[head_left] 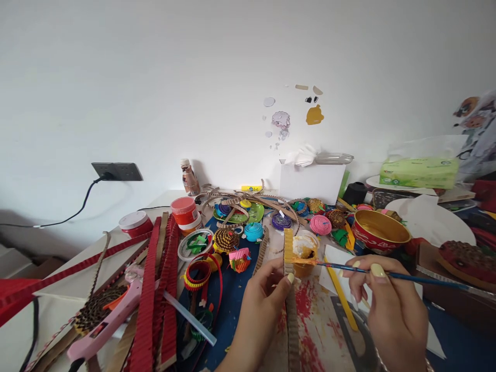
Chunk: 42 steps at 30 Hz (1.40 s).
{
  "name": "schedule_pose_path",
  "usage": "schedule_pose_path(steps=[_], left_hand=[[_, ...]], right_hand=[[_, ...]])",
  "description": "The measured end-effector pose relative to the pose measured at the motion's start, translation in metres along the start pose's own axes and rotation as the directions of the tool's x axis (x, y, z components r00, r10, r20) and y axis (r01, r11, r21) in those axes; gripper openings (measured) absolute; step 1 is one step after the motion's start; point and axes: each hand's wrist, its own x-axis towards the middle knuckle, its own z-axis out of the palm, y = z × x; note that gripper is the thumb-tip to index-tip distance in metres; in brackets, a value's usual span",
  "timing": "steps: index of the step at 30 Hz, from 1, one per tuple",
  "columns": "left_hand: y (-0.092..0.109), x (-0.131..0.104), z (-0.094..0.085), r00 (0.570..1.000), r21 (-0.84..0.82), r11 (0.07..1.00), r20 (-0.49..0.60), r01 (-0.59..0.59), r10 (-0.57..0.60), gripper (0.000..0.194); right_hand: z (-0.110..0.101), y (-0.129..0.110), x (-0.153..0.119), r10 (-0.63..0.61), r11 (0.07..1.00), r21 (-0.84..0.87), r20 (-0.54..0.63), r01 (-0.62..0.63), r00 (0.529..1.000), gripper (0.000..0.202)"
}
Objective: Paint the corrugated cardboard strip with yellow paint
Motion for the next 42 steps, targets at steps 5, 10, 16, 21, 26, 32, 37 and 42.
schedule_pose_path(steps=[5, 10, 16, 21, 26, 32, 37, 42], left_hand=[[0.002, 0.000, 0.000, 1.000, -0.030, 1.000, -0.007, -0.009, 0.009, 0.012], [0.001, 0.001, 0.000, 0.999, -0.051, 0.999, -0.044, -0.014, 0.012, 0.008], [0.003, -0.002, 0.001, 0.999, -0.110, 0.994, -0.034, 0.010, -0.014, 0.008], [0.004, -0.003, 0.002, 0.984, -0.361, 0.920, 0.145, 0.152, -0.106, 0.012], [0.003, -0.002, 0.002, 0.971, -0.486, 0.862, 0.238, 0.144, -0.028, 0.006], [0.007, -0.006, 0.005, 0.963, -0.493, 0.861, 0.269, 0.123, 0.016, 0.019], [0.005, -0.006, 0.003, 0.965, -0.476, 0.871, 0.263, 0.120, 0.011, 0.018], [0.004, -0.005, 0.002, 0.970, -0.445, 0.889, 0.245, 0.109, 0.004, 0.006]], right_hand=[[0.000, 0.001, 0.001, 0.011, 1.000, 0.022, -0.036, -0.010, 0.999, 0.019], [-0.001, -0.002, 0.002, 0.122, 0.988, 0.113, -0.139, -0.106, 0.983, 0.015], [0.001, -0.008, 0.009, 0.226, 0.949, 0.264, -0.179, -0.175, 0.957, 0.013], [0.002, -0.009, 0.016, 0.299, 0.924, 0.302, -0.179, -0.236, 0.937, 0.016], [0.001, -0.006, 0.017, 0.294, 0.931, 0.271, -0.163, -0.243, 0.942, 0.017], [0.002, -0.008, 0.018, 0.372, 0.893, 0.333, -0.165, -0.304, 0.913, 0.016], [0.002, -0.008, 0.018, 0.404, 0.878, 0.344, -0.163, -0.332, 0.900, 0.017], [0.002, -0.006, 0.017, 0.390, 0.882, 0.343, -0.150, -0.323, 0.908, 0.018]])
